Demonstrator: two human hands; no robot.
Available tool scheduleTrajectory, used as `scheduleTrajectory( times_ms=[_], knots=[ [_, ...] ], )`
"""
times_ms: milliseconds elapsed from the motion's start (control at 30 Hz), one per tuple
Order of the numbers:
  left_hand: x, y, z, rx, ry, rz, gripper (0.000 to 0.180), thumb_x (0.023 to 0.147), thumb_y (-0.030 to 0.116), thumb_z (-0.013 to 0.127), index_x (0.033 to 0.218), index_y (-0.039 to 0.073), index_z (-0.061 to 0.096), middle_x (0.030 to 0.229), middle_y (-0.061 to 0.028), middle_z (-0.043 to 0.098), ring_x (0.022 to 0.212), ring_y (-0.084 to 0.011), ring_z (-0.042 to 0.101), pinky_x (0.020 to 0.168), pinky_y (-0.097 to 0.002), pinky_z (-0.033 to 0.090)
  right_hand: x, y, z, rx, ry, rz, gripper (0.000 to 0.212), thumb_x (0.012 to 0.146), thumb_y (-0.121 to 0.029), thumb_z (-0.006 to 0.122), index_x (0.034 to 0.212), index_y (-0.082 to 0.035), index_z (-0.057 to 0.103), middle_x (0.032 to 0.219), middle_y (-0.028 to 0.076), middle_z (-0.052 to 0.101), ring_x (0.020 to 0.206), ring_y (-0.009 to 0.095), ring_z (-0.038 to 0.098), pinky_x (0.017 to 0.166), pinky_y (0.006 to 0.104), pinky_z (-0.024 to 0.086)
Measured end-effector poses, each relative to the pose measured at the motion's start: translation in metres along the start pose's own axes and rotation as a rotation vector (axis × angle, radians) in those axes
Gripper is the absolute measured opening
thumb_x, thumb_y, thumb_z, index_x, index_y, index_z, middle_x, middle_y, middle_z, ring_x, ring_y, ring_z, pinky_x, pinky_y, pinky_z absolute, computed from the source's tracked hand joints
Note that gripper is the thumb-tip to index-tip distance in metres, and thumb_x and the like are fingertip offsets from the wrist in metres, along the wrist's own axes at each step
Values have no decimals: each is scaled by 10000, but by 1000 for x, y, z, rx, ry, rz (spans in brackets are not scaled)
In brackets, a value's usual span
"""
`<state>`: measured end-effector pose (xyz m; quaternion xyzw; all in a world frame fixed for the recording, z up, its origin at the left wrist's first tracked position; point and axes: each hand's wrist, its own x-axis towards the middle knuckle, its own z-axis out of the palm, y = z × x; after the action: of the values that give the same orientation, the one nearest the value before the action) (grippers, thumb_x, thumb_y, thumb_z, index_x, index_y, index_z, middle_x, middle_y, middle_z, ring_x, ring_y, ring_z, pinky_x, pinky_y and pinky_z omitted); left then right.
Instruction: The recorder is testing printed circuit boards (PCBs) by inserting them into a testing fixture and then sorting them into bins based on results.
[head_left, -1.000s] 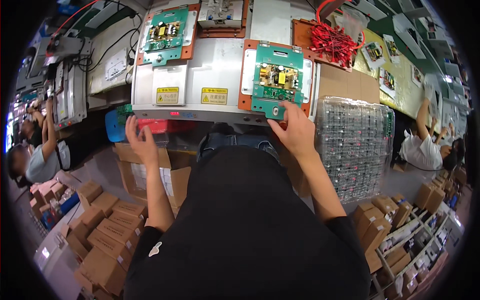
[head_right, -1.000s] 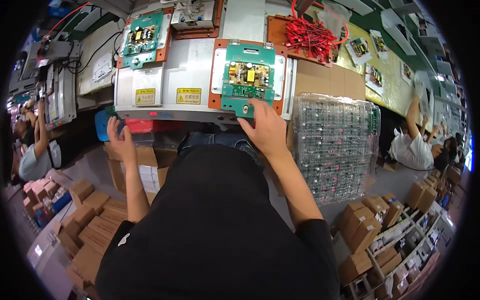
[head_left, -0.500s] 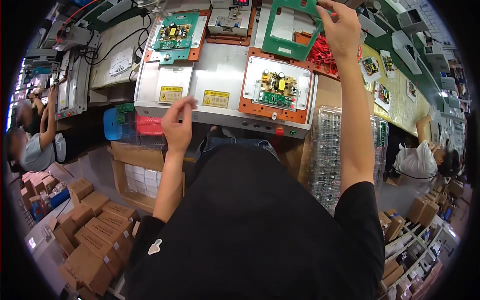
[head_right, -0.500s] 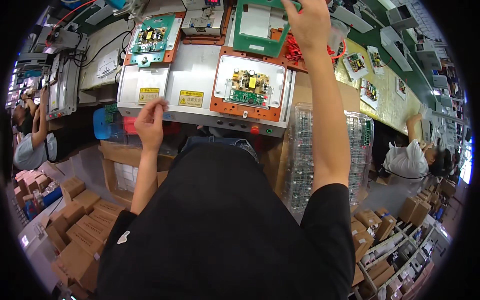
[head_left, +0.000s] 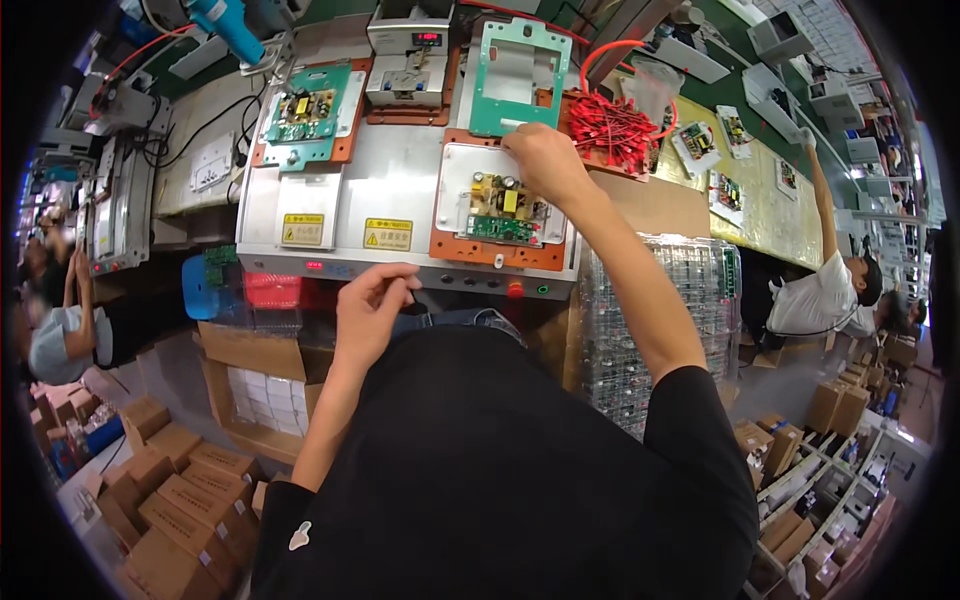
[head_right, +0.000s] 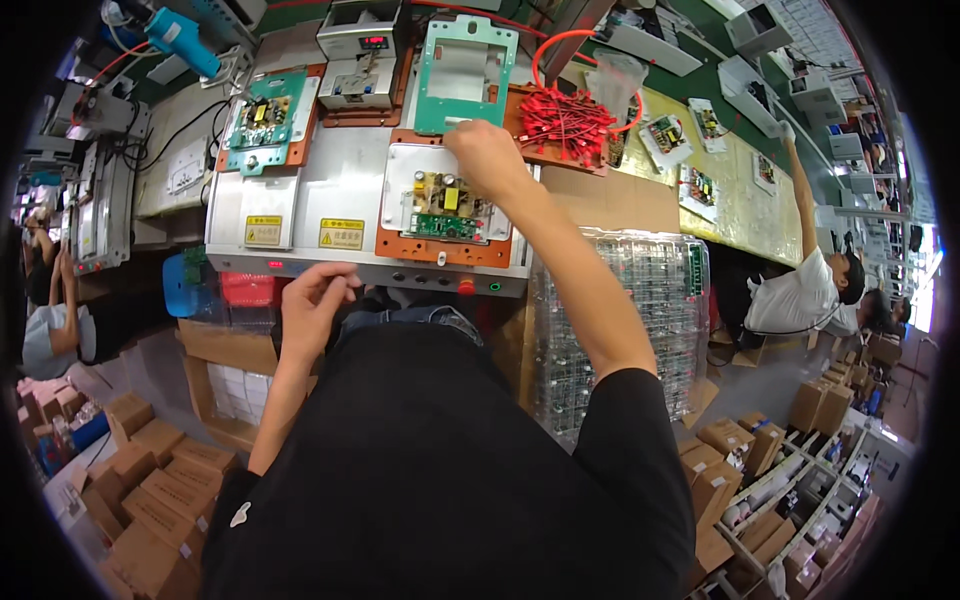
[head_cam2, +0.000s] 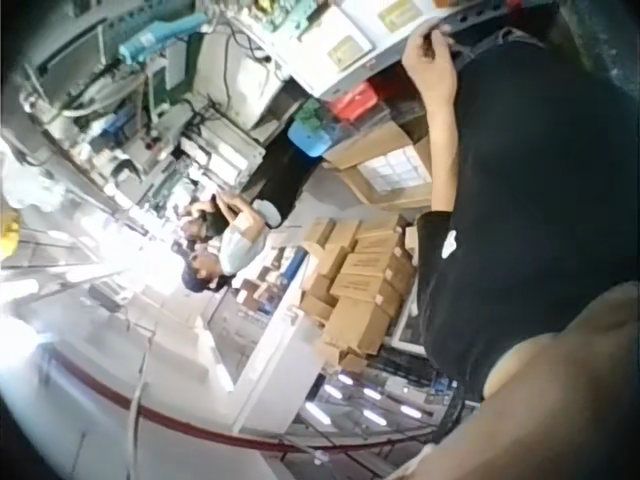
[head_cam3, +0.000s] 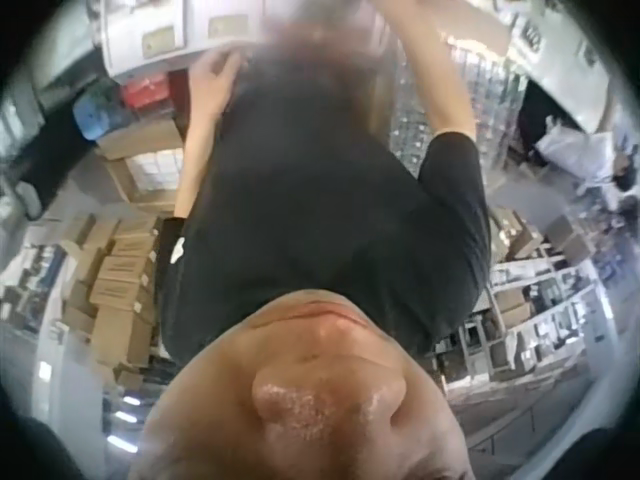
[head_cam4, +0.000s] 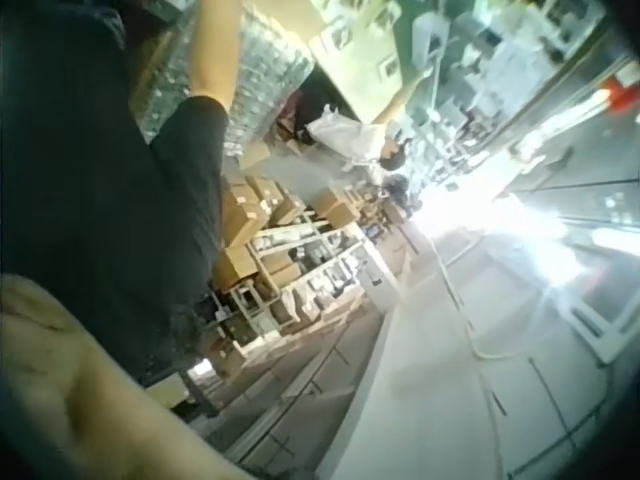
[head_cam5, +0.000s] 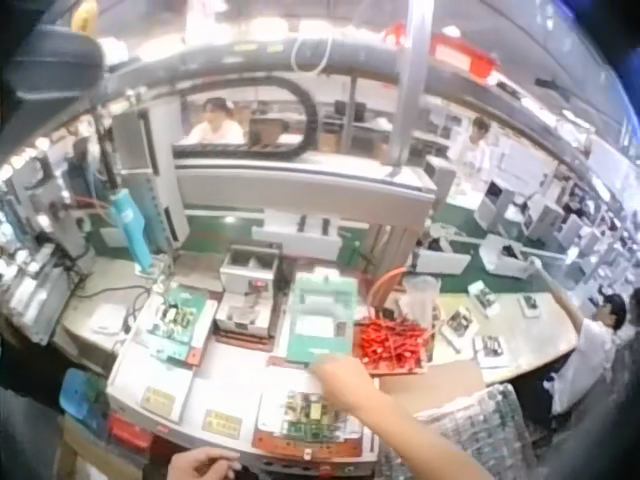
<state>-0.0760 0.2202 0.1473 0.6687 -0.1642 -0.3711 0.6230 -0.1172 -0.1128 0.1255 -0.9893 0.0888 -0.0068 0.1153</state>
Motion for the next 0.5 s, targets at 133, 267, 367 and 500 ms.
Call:
scheduleTrajectory(
  times_ms=[133,267,367,500],
  knots=[
    [6,2,17,43,-216,-82,496,923,91,670,1374,-1,484,1263,-113,601,1096,-183,611,934,-303,511,-32,-47,-54,47,455,-1,93,831,-47,622,893,-35,691,806,126,641,787,335,637,727,429,519],
    [16,2,25,-471,-393,-77,620,894,46,699,1431,9,391,1344,-133,545,1223,-229,551,986,-358,501,-45,-86,-72,261,515,59,97,830,-65,671,914,-29,706,849,136,683,826,315,659,751,401,523],
    [11,11,30,-616,-147,-145,566,936,56,649,1435,28,383,1344,-116,544,1241,-236,549,1028,-387,482,-45,-82,-66,604,389,75,126,854,-88,671,952,-31,726,882,137,713,807,314,687,740,374,538],
    [8,4,33,-535,-118,-66,545,964,92,598,1448,32,354,1362,-118,532,1215,-248,575,982,-412,528,-16,59,-45,470,607,418,217,866,-202,690,989,-28,734,905,170,723,783,350,700,723,393,545]
  ],
)
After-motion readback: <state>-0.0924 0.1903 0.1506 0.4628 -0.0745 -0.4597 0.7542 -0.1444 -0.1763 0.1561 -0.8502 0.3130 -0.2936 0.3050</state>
